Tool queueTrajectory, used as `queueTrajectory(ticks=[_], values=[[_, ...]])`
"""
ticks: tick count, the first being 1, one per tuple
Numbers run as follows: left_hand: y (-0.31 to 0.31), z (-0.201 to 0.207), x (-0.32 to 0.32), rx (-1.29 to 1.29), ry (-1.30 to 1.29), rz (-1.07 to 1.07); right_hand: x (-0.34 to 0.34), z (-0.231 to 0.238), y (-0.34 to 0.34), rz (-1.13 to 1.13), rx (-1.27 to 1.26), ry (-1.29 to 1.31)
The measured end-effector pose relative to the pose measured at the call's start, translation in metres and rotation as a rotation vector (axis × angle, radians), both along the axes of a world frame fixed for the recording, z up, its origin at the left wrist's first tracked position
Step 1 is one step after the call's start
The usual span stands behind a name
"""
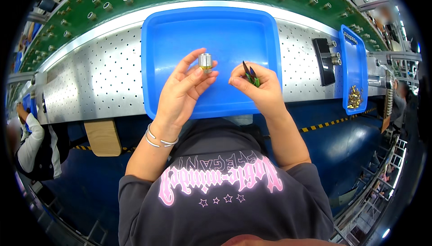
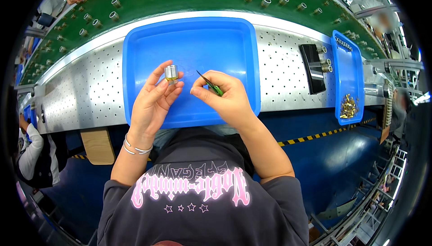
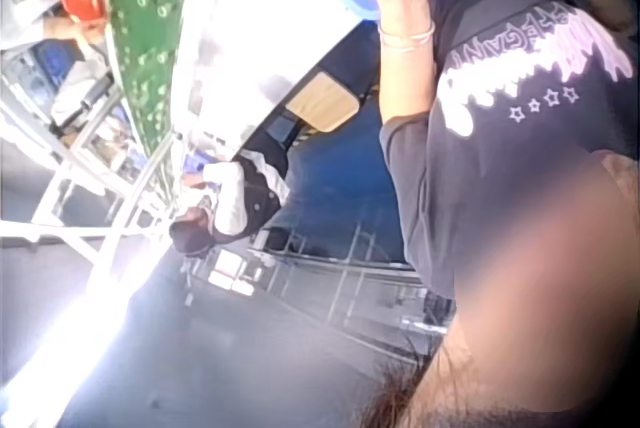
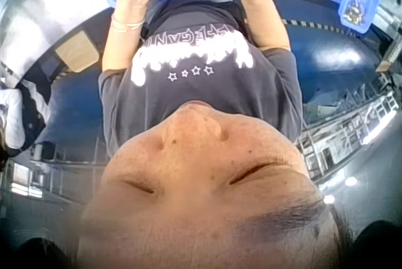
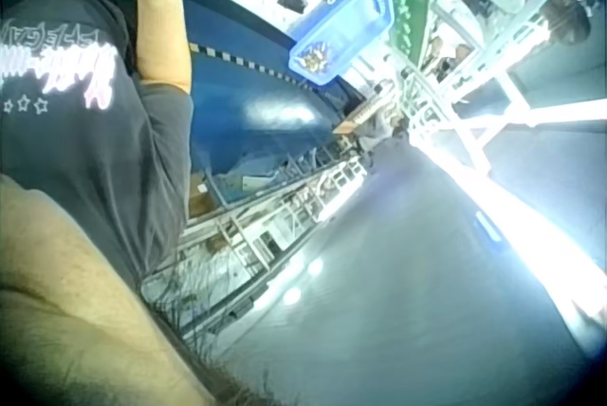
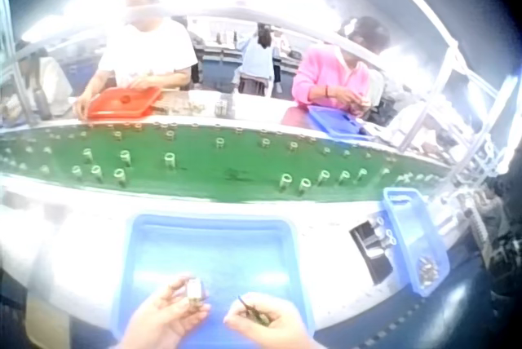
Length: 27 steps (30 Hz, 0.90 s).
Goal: The person picks up small cylindrical metal parts from a blue tray and uses green-handled pliers to manipulate a brass ring on each part. They repeatedly pick, adjust, and place the parts back into the tray in a repetitive assembly loop.
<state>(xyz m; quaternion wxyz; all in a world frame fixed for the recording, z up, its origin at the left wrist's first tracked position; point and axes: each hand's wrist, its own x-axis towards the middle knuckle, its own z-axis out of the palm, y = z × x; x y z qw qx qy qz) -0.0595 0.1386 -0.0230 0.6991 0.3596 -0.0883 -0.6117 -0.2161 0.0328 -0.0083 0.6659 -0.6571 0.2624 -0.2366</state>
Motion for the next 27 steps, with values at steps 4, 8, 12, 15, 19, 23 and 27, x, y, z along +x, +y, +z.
queueTrajectory(ticks=[4, 8, 12, 15, 19, 23, 27], values=[[-0.001, -0.002, -0.003, -0.011, -0.048, 0.011, -0.002, 0.003, 0.002, 0.014, -0.101, 0.07], [-0.002, -0.001, -0.004, -0.02, -0.029, 0.026, -0.006, 0.003, -0.001, 0.025, -0.233, 0.068], [-0.004, 0.006, -0.005, -0.011, -0.102, 0.023, -0.018, 0.01, -0.011, 0.11, -0.217, 0.21], [-0.004, 0.009, -0.01, -0.021, -0.346, -0.022, -0.018, 0.005, -0.017, -0.111, -0.527, 0.177], [0.0, 0.007, -0.019, -0.114, -0.606, -0.117, -0.011, 0.024, -0.021, -0.016, -0.417, 0.211], [0.003, 0.007, -0.023, -0.117, -0.673, -0.213, -0.011, 0.023, -0.029, 0.191, -0.208, 0.264], [0.005, 0.006, -0.016, -0.052, -0.445, -0.202, -0.012, 0.019, -0.026, 0.057, -0.17, 0.285]])
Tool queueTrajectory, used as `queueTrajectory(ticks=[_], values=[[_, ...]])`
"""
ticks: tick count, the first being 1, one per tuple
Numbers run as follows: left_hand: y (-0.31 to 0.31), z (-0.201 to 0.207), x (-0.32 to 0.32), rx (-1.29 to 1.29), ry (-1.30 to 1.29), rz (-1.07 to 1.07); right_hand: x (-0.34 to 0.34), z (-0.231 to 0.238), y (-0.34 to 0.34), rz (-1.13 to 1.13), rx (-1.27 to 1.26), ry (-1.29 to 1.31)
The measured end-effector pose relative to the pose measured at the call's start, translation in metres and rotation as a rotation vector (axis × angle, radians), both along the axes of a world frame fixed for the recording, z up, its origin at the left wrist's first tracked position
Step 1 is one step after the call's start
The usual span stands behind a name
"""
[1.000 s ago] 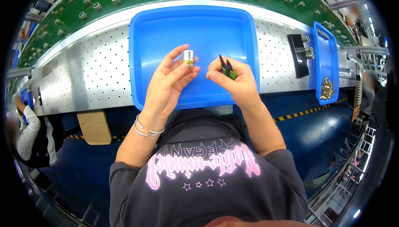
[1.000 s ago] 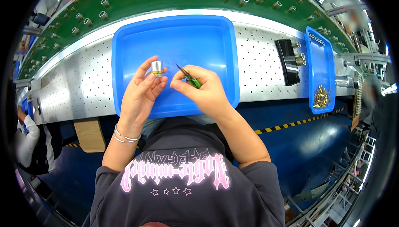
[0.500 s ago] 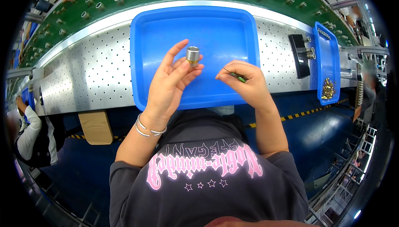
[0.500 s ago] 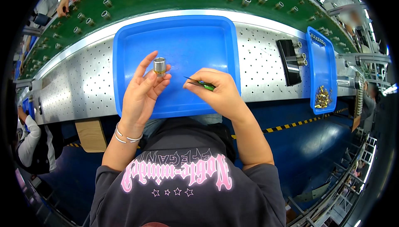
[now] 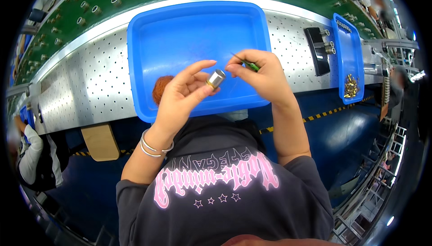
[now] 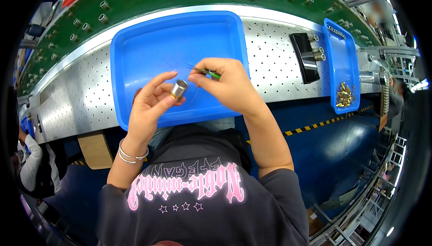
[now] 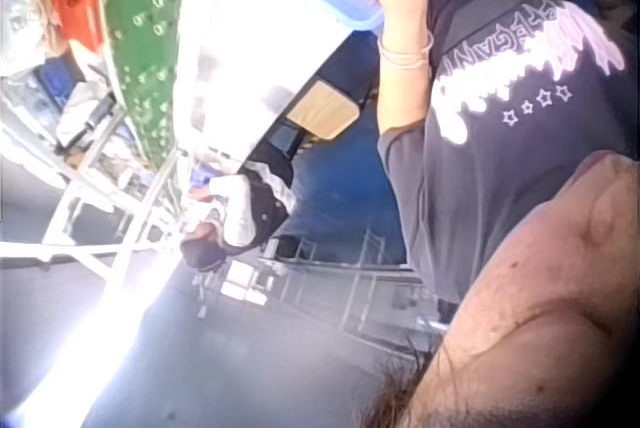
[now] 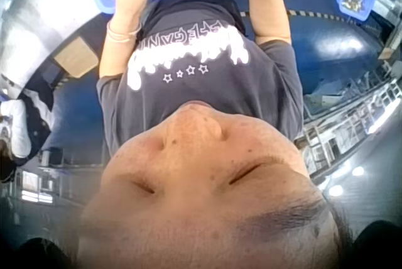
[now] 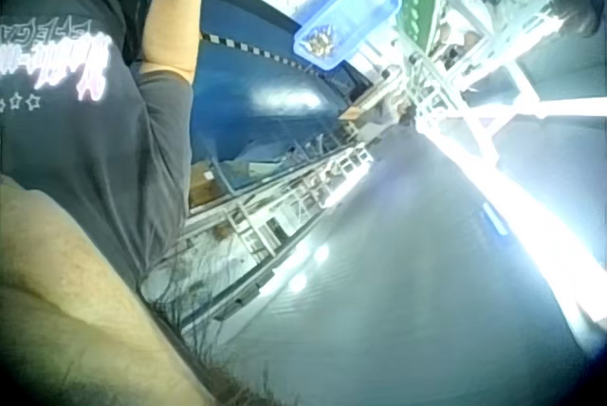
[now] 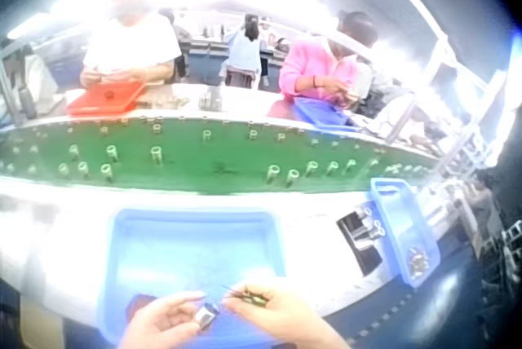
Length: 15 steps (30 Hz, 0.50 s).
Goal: The person picks up small cylindrical metal parts from a blue tray and uses green-handled pliers to manipulate a brass ring on each part. They repeatedly pick, adjust, and place the parts back into the tray in a repetitive assembly loop.
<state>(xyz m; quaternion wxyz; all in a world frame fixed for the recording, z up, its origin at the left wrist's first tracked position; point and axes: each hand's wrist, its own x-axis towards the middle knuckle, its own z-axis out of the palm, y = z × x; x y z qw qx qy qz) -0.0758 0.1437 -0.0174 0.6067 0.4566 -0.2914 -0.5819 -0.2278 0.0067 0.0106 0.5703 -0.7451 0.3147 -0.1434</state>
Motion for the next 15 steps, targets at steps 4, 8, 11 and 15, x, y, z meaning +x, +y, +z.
queueTrajectory(ticks=[4, 8, 11, 15], values=[[-0.001, 0.0, 0.006, 0.104, 0.189, 0.077, -0.002, -0.005, 0.004, -0.015, 0.134, -0.148], [-0.002, 0.0, 0.005, 0.087, 0.247, 0.099, 0.002, -0.004, 0.008, 0.05, 0.196, -0.25], [-0.002, -0.001, 0.003, 0.062, 0.233, 0.111, 0.008, -0.003, 0.013, 0.062, 0.235, -0.305], [-0.002, -0.005, 0.006, 0.038, 0.163, 0.11, 0.018, 0.001, 0.015, 0.066, 0.342, -0.393]])
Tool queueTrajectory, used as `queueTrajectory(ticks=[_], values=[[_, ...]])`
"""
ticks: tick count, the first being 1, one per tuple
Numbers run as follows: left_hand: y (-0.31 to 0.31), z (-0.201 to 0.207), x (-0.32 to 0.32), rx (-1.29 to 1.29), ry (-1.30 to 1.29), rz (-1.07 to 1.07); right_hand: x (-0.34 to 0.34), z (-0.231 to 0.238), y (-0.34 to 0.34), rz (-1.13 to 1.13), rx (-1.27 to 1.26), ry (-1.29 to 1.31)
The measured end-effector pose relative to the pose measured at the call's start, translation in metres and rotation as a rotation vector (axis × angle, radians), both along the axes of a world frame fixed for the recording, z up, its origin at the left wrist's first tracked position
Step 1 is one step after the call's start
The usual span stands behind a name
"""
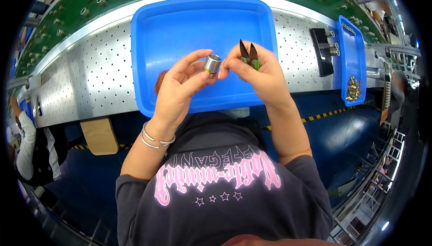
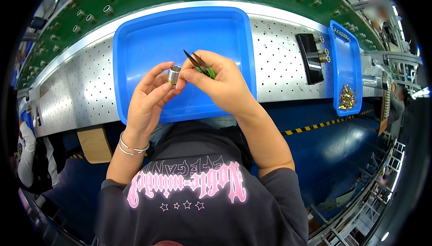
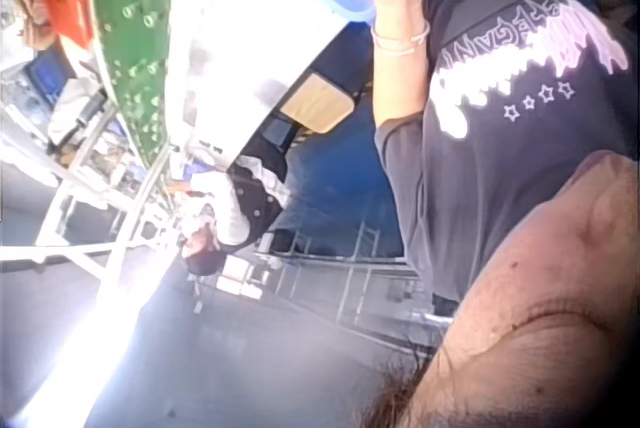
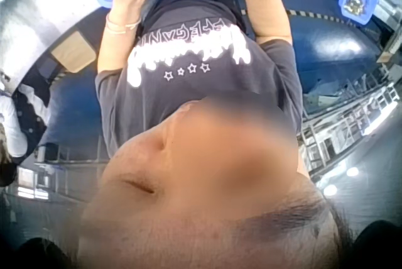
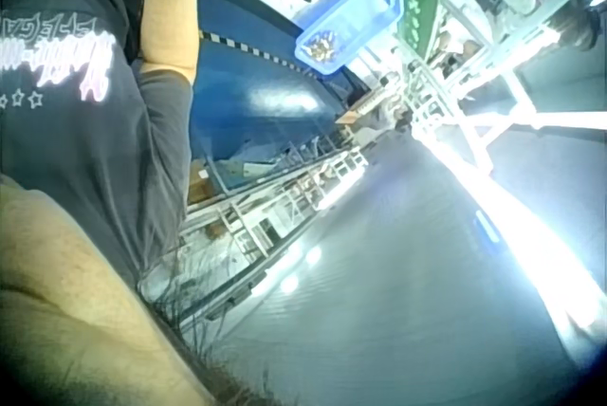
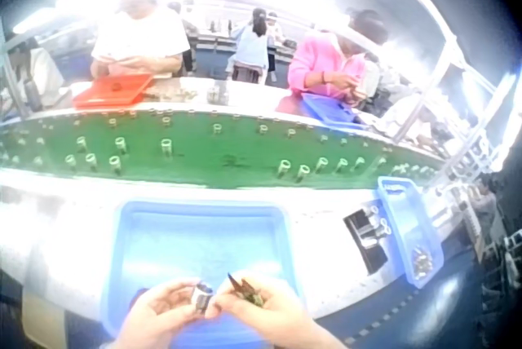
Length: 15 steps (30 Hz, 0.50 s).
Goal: The person picks up small cylindrical metal parts from a blue tray and uses green-handled pliers to manipulate a brass ring on each part. They repeatedly pick, adjust, and place the parts back into the tray in a repetitive assembly loop.
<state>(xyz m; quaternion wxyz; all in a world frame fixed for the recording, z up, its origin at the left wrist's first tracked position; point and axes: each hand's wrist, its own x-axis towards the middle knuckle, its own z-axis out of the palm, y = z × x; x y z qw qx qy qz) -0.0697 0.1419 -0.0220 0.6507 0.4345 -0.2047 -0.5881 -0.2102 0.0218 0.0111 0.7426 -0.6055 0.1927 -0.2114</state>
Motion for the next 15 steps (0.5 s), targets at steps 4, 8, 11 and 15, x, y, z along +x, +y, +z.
queueTrajectory(ticks=[4, 8, 11, 15], values=[[-0.001, -0.004, 0.0, -0.01, -0.096, -0.007, 0.004, 0.002, -0.001, -0.05, 0.094, -0.007], [-0.001, -0.008, -0.006, -0.043, -0.117, -0.037, 0.011, -0.007, -0.006, -0.152, 0.175, 0.005], [-0.001, -0.001, -0.005, -0.055, -0.082, -0.038, 0.016, -0.019, -0.013, -0.242, 0.275, -0.014], [0.001, -0.002, -0.002, -0.019, -0.067, -0.043, 0.01, -0.033, -0.027, -0.354, 0.418, -0.083]])
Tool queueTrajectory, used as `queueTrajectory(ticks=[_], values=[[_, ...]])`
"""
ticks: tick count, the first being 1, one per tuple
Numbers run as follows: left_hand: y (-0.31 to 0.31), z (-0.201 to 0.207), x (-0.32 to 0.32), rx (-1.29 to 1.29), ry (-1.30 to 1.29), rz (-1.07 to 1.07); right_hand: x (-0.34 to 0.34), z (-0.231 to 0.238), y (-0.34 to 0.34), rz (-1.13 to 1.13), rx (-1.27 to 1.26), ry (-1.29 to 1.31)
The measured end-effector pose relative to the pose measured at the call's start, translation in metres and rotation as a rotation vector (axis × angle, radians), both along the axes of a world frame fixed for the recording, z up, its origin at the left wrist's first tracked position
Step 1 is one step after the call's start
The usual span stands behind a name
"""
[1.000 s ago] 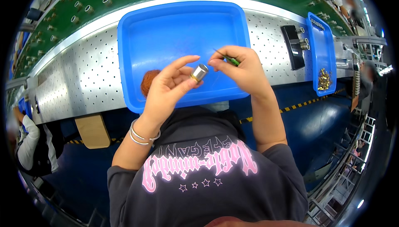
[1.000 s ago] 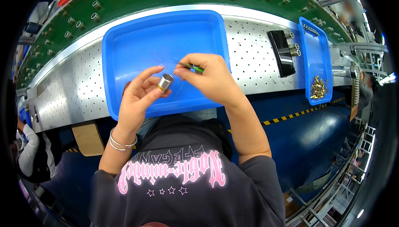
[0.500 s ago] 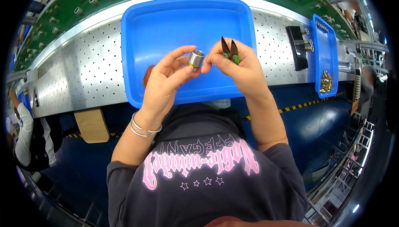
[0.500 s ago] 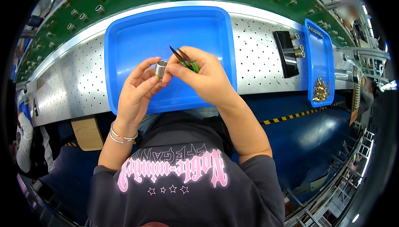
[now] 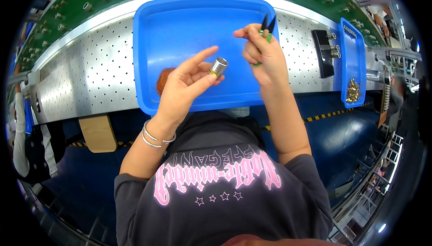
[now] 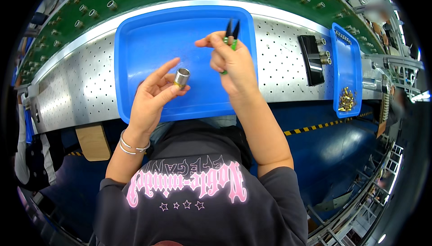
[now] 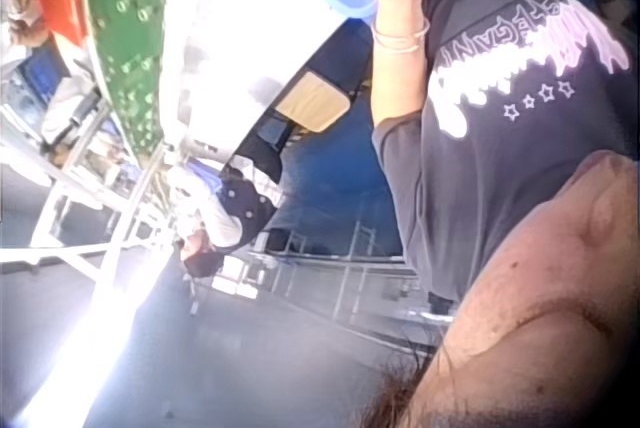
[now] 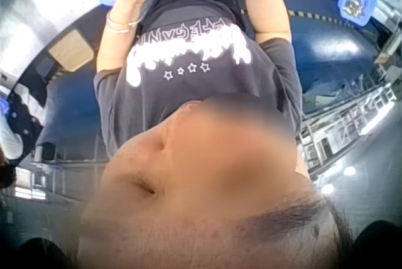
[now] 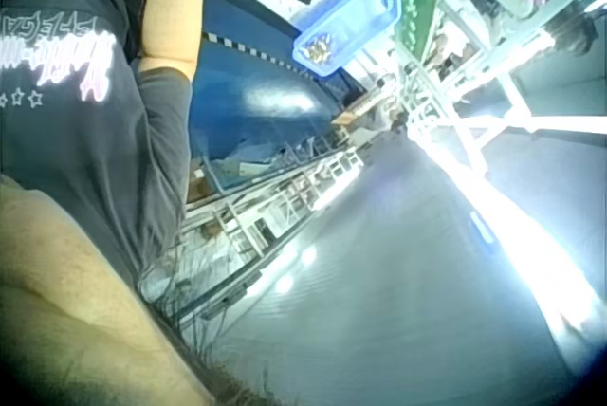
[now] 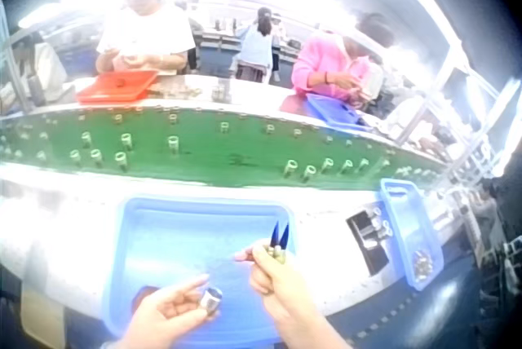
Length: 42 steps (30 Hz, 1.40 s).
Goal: The person picks up small cylindrical metal parts from a blue tray and uses green-handled pliers to manipulate a brass ring on each part. They repeatedly pick, adjust, and place the parts back into the tray in a repetitive assembly loop.
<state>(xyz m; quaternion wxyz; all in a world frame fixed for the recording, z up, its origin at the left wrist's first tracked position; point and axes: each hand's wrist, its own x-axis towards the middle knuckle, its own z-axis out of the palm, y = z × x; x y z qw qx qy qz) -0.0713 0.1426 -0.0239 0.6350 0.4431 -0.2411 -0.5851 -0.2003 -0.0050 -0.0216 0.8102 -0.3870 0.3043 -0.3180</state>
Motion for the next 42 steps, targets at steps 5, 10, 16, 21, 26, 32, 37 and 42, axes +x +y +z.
queueTrajectory(ticks=[5, 10, 16, 21, 26, 32, 37, 42], values=[[-0.001, -0.005, 0.007, 0.072, 0.098, 0.106, -0.015, 0.007, 0.004, -0.069, -0.119, -0.22], [-0.004, -0.006, 0.006, 0.062, 0.13, 0.155, -0.016, 0.021, 0.011, 0.042, -0.306, -0.26], [-0.003, -0.004, 0.006, 0.052, 0.097, 0.172, -0.01, 0.038, 0.019, 0.147, -0.433, -0.188], [-0.003, -0.007, 0.005, -0.014, -0.022, 0.155, -0.002, 0.048, 0.023, 0.22, -0.546, -0.198], [0.0, -0.01, 0.004, -0.011, -0.108, 0.101, 0.002, 0.059, 0.021, 0.094, -0.496, -0.125], [-0.004, -0.007, 0.012, 0.06, 0.033, 0.193, 0.004, 0.032, 0.021, 0.065, -0.663, 0.189], [-0.005, -0.005, 0.01, 0.042, 0.096, 0.216, 0.002, 0.012, 0.037, 0.137, -1.05, 0.545], [-0.003, -0.003, 0.009, 0.036, 0.066, 0.225, 0.005, 0.011, 0.038, 0.091, -1.156, 0.558]])
